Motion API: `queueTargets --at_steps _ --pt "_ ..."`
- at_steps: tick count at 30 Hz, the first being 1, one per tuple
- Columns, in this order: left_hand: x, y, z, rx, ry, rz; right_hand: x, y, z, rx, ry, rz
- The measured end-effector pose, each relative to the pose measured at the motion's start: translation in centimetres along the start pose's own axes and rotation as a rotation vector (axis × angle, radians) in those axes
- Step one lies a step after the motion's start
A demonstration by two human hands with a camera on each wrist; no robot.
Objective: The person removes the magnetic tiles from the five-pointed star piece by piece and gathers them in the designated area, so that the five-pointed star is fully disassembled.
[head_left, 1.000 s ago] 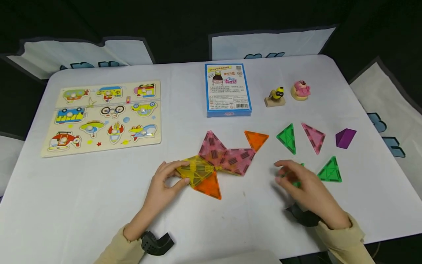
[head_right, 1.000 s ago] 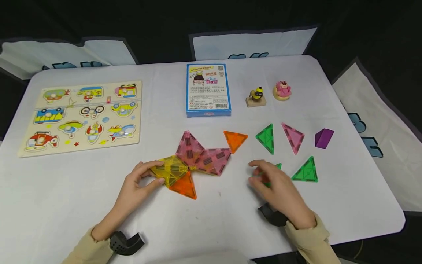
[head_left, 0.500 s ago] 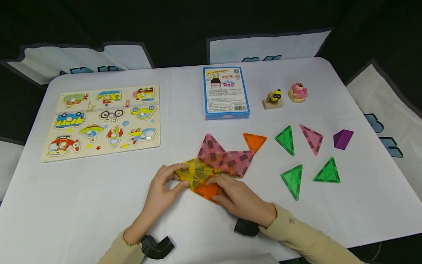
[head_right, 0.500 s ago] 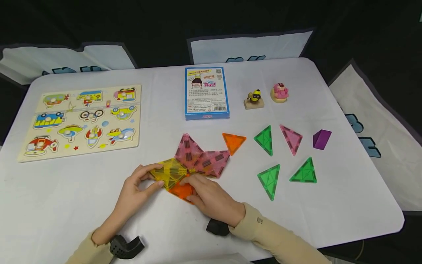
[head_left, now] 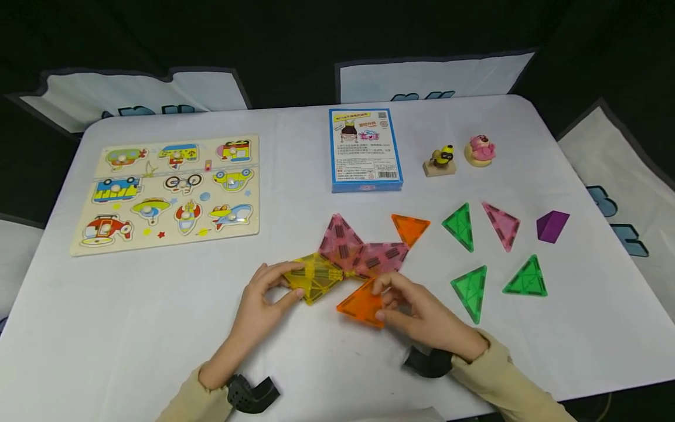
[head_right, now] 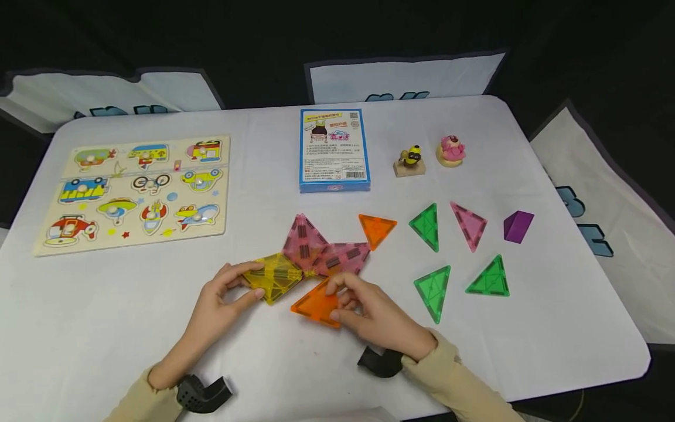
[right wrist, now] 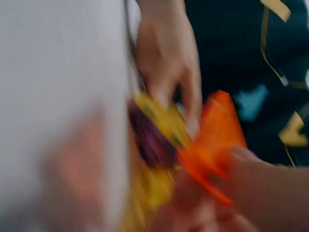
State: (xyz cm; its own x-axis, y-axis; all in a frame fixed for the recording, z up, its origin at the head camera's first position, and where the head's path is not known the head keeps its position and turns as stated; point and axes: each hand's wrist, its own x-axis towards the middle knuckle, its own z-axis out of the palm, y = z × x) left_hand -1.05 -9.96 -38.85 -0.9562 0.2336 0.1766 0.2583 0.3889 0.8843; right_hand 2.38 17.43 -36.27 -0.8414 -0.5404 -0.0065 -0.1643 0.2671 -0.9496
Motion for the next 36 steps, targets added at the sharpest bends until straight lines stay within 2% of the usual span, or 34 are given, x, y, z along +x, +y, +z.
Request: queueTargets --at_steps 5,9,14,20,23,25,27,29,32,36 --pt "0.0 -1.0 -0.1 -0.047 -0.020 -0.014 -2.8 0.1 -3.1 -0.140 0.043 0.131" --pt "0.0 -1.1 -0.3 -0.075 -0.017 -0.025 -4.0 0.5 -4.1 -0.288 0.023 0.191" --pt "0.1 -1.1 -0.5 -0.123 -0.004 -0.052 -3.9 0.7 -4.2 -0.458 -0.007 0.201" --pt "0.3 -1.3 -0.5 -0.184 -0.013 -0.065 -3.1 0.1 -4.6 -0.611 -0.074 0.215" --pt "0.4 -1.4 -0.7 -0.173 -0.029 -0.071 -2.0 -0.5 -4.5 -0.720 -0.067 0.116" --pt "0.4 -1.4 -0.8 -0.163 -0.042 -0.073 -1.0 -0.9 -4.2 -0.765 -0.019 -0.006" --pt "0.5 -1.5 -0.8 -0.164 -0.055 -0.077 0.2 -1.3 -3.7 -0.763 0.044 -0.133" --pt "0.6 -1.4 -0.8 -0.172 -0.065 -0.084 1.5 -1.5 -3.3 -0.707 0.073 -0.223" --pt "0.6 -1.3 -0.7 -0.202 -0.076 -0.111 3.5 -1.4 -2.4 -0.634 0.039 -0.274" --pt "0.4 -1.2 -0.8 -0.267 -0.080 -0.145 5.6 -0.8 -1.0 -0.661 -0.018 -0.257"
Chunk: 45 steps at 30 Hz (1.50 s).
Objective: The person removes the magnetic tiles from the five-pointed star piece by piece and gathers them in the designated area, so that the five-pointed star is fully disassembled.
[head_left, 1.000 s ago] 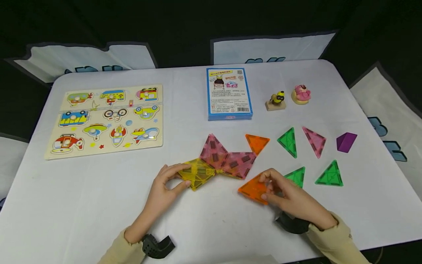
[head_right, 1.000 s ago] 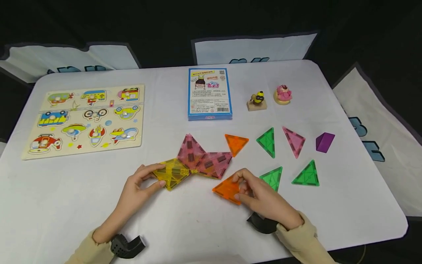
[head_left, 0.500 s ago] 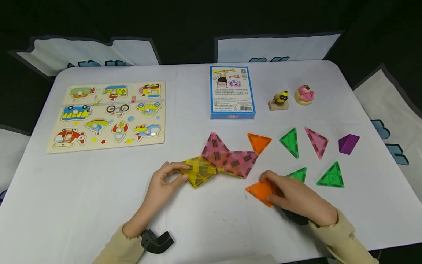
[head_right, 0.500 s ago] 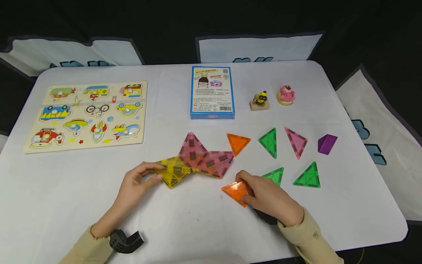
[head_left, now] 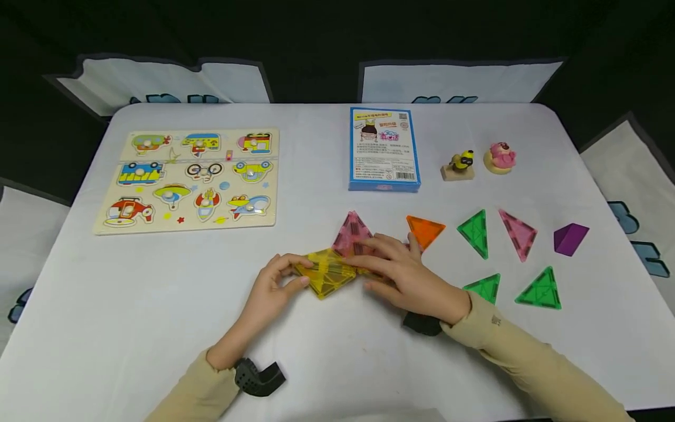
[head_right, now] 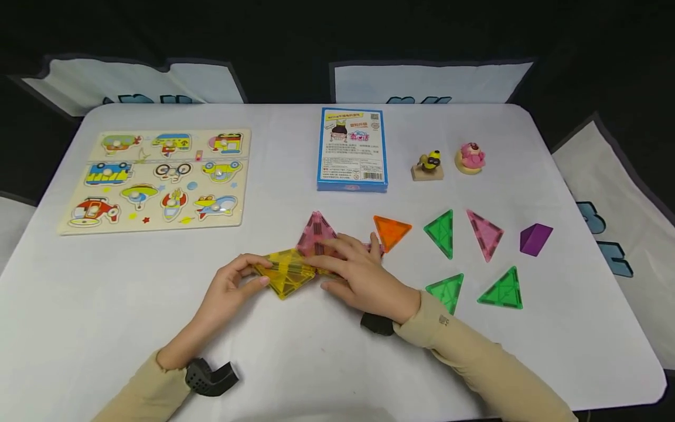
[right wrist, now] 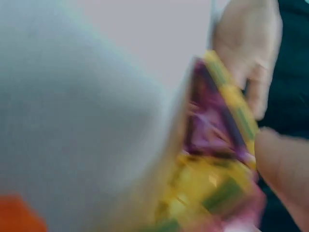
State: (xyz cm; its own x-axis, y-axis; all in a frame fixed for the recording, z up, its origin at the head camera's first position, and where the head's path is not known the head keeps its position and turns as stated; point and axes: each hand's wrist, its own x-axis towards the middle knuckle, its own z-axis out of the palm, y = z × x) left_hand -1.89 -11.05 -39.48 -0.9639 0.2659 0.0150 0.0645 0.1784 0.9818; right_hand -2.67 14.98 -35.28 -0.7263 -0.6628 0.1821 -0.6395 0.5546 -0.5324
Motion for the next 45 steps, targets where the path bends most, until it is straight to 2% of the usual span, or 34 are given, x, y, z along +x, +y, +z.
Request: queueTargets --at_steps 5,10,16,26,31,34,36,38,41,45 --pt "0.0 0.2 0.0 -0.001 -0.005 0.019 1.0 0.0 1.2 -0.062 0.018 0.052" --pt "0.0 0.3 -0.3 0.042 -0.007 0.029 1.2 0.0 1.4 -0.039 0.034 0.081" --pt "0.0 0.3 -0.5 0.049 -0.032 0.011 1.1 0.0 1.6 -0.021 0.045 0.091" --pt "0.1 0.6 -1.3 0.030 -0.096 -0.071 0.8 -0.3 1.8 0.025 0.063 0.102" --pt "-0.5 1.1 -1.9 0.009 -0.147 -0.145 0.4 -0.2 1.9 0.055 0.095 0.124" --pt "-1.0 1.8 -2.8 -0.026 -0.128 -0.185 0.3 -0.2 2.0 0.064 0.111 0.138" --pt "-0.9 2.5 -3.5 -0.057 -0.070 -0.203 0.4 -0.4 2.2 0.069 0.110 0.143" --pt "-0.3 3.3 -4.1 -0.065 0.001 -0.204 0.4 -0.5 2.2 0.068 0.106 0.146" --pt "1.8 4.1 -4.5 -0.016 0.081 -0.194 0.5 -0.6 2.3 0.064 0.103 0.149" --pt "5.4 3.7 -4.2 0.129 0.116 -0.137 0.6 -0.6 2.3 0.055 0.096 0.148"
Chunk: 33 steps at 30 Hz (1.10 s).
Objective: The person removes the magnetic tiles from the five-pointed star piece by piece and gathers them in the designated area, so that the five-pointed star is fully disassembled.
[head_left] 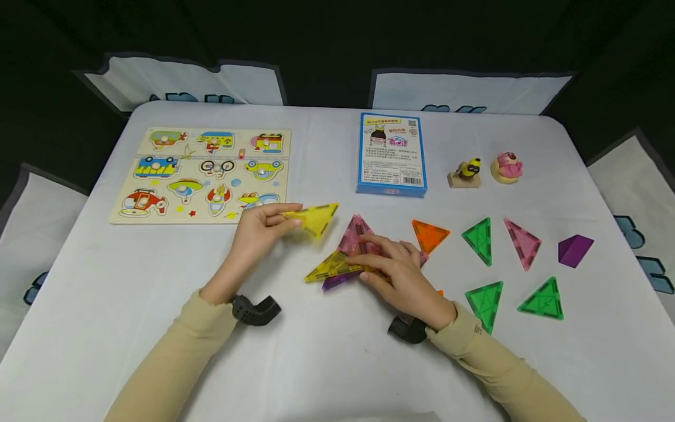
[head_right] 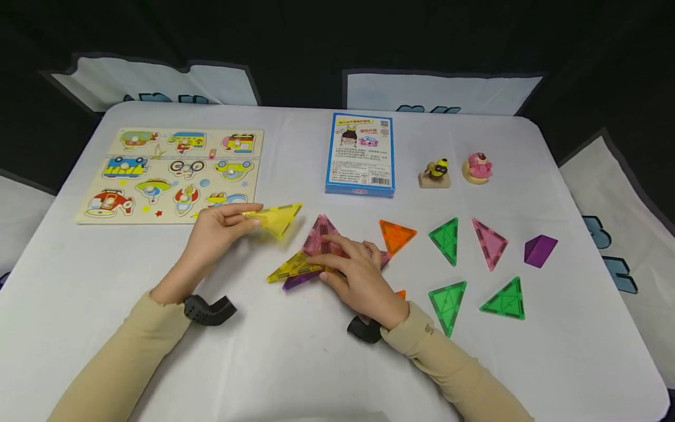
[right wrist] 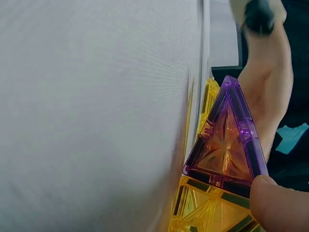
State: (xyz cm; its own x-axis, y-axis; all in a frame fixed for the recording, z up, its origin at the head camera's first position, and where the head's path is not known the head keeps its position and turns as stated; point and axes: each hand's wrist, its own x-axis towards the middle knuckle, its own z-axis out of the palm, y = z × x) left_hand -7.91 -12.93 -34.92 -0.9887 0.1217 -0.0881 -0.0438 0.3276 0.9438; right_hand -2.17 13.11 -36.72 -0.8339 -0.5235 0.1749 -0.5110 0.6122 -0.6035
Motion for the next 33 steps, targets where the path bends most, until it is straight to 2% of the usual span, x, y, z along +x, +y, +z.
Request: queueTargets --at_steps 3,5,9,12,14,16,19,20,22,24,29,33 --pt "2.2 -0.7 1.1 0.116 0.010 0.067 0.1 0.0 0.1 0.005 -0.003 -0.001" --pt "2.9 -1.1 1.7 0.209 0.030 0.109 0.1 0.0 0.2 0.008 -0.002 -0.003" --pt "2.7 -1.4 1.9 0.446 0.103 0.212 0.2 -0.1 0.4 0.008 -0.005 -0.006" --pt "1.7 -1.1 1.6 0.520 0.101 0.245 0.2 -0.3 0.5 0.005 -0.012 0.001" --pt "0.9 -0.8 1.4 0.511 0.016 0.243 0.2 -0.4 0.4 0.000 -0.017 0.010" --pt "-0.1 -0.6 1.4 0.504 -0.135 0.241 0.1 -0.4 0.3 -0.005 -0.019 0.019" --pt "-1.6 -0.7 1.6 0.572 -0.365 0.282 -0.2 -0.4 0.1 -0.012 -0.019 0.026" --pt "-2.1 -0.9 1.6 0.597 -0.412 0.300 -0.2 -0.4 0.1 -0.012 -0.018 0.028" --pt "-2.7 -1.4 1.8 0.630 -0.436 0.333 -0.2 -0.3 0.1 -0.009 -0.015 0.026" --pt "-3.1 -1.8 1.9 0.600 -0.403 0.328 -0.2 -0.3 0.2 -0.005 -0.008 0.030" --pt "-3.3 -2.7 1.8 0.360 -0.300 0.220 -0.1 -0.5 0.4 -0.005 0.024 0.060" --pt "-3.0 -3.3 1.8 0.227 -0.254 0.176 -0.1 -0.5 0.4 -0.004 0.039 0.073"
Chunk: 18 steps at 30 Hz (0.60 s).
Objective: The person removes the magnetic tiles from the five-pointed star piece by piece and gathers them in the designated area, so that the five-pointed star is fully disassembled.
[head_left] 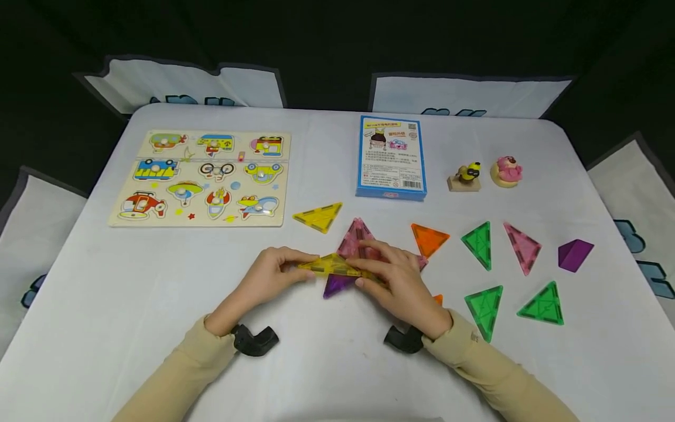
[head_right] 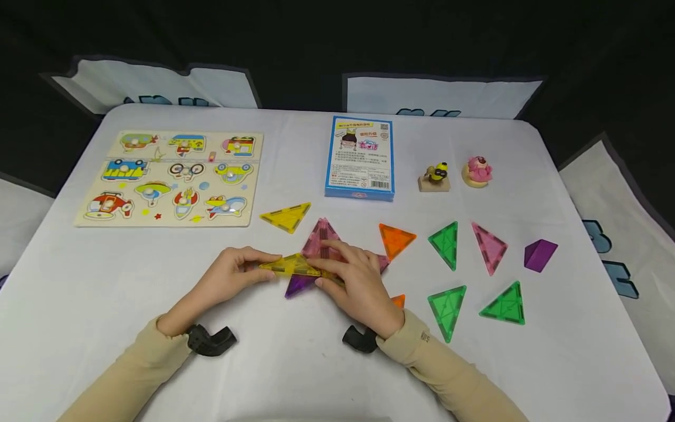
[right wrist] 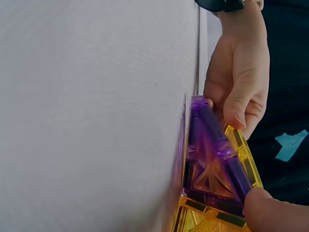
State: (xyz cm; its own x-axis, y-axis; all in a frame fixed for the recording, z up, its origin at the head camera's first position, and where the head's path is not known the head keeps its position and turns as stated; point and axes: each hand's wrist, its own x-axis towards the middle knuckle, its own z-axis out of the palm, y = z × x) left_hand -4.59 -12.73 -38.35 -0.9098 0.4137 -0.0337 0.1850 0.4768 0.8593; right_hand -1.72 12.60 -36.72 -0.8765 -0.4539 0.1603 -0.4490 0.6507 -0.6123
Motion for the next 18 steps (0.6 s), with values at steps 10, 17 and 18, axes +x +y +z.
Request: queueTargets --at_steps 10,17,18 --pt "-0.3 -0.4 -1.9 -0.247 -0.055 0.011 0.1 -0.1 0.0 -0.004 0.000 -0.011" --pt "-1.3 -1.1 -4.4 0.010 0.206 0.050 0.1 0.0 -0.1 -0.011 -0.011 -0.025" --pt "-1.3 -1.4 -4.5 0.059 0.225 0.038 0.1 0.0 -0.2 -0.011 -0.013 -0.031"
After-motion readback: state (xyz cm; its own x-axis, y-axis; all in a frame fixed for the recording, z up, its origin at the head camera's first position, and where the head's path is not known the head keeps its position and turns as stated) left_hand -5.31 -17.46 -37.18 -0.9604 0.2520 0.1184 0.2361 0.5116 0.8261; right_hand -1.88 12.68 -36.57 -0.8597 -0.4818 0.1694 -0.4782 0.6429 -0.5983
